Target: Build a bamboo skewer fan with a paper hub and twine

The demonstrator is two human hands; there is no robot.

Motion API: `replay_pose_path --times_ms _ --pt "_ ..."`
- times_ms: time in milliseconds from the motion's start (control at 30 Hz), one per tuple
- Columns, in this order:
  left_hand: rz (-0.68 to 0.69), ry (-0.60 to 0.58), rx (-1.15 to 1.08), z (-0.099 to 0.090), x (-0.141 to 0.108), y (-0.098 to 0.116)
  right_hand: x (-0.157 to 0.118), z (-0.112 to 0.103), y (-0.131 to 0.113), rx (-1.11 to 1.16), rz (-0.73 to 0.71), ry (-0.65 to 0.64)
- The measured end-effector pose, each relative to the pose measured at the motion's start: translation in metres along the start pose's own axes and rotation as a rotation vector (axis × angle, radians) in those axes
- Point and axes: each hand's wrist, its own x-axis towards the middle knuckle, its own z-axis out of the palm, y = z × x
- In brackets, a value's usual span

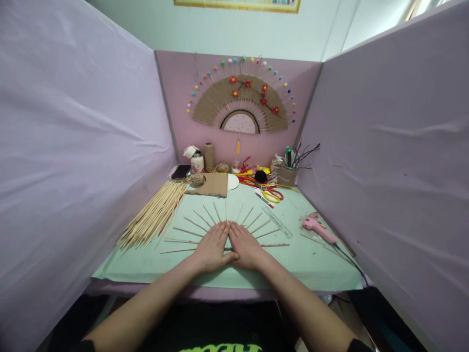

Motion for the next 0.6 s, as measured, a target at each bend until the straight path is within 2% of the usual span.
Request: replay_pose_path --times_ms 333,500,600 --pt "0.003 0.032 -0.061 0.0 -0.001 0.0 0.001 0.004 0.011 0.065 -0.065 0.012" --pt "0.036 0.082 -0.111 -0.009 0.008 -0.001 0.007 0.004 0.019 0.184 -0.136 0.172" --pt "0.025 0.12 -0.122 -0.015 0.017 -0.003 0.016 -0.004 0.02 0.141 -0.065 0.198"
